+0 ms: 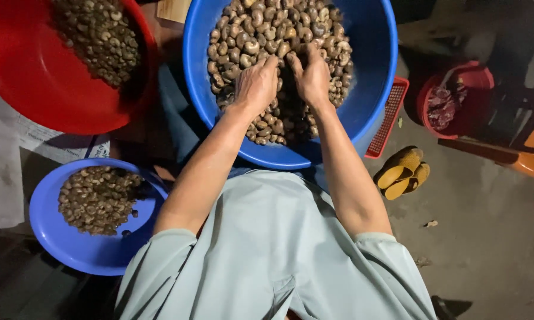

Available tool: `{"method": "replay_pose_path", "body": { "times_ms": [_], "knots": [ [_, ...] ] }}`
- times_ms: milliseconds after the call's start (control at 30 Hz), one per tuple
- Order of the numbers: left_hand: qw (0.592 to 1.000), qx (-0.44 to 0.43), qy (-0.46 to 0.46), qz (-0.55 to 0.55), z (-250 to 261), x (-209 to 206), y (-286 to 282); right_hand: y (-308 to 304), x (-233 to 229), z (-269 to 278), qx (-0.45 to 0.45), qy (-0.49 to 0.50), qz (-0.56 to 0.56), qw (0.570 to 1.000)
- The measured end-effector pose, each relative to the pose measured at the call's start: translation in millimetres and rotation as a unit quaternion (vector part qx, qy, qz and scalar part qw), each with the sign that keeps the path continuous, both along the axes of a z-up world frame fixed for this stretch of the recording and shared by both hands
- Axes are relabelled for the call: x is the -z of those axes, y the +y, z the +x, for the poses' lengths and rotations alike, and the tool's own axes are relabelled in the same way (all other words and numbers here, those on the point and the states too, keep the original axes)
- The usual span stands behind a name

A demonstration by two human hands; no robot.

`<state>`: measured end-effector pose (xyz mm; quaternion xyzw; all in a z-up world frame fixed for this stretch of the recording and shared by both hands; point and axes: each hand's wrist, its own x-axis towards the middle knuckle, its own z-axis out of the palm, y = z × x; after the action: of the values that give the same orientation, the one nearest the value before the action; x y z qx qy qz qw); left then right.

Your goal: Manually sorting nuts from a large blue bowl into separate containers based on visual inspection.

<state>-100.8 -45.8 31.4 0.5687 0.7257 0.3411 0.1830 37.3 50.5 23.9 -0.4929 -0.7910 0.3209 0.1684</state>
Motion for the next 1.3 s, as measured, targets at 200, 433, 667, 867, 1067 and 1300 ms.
{"method": "replay_pose_path", "body": {
  "times_ms": [200, 433, 667, 867, 1067, 1300],
  "knots": [
    [0.999, 0.013, 0.027, 0.014, 1.7, 5.1, 3.8, -2.2, 9.6, 31.0, -0.097, -0.108, 0.030, 0.989],
    [0.998, 0.022, 0.031, 0.044, 8.8, 50.0, 22.7, -7.6, -36.6, 54.9, -0.021, 0.055, -0.193, 0.979],
    [0.994, 0.066, 0.055, -0.067, 22.6, 45.2, 56.9, -15.3, -91.6, 89.0, 0.149, 0.489, -0.414, 0.753],
    [0.988, 0.065, 0.097, -0.101, 36.3, 85.6, 70.9, -10.5, -98.0, 85.7, 0.264, 0.494, -0.380, 0.737],
    [0.987, 0.036, -0.028, -0.151, 18.3, 37.2, 61.5, -1.6, -74.8, 64.0, 0.245, 0.249, -0.350, 0.870],
    [0.805, -0.049, -0.591, -0.018, -21.9, -6.8, 38.9, -3.6, -35.5, 39.0, -0.024, -0.072, -0.033, 0.997]
  ]
}}
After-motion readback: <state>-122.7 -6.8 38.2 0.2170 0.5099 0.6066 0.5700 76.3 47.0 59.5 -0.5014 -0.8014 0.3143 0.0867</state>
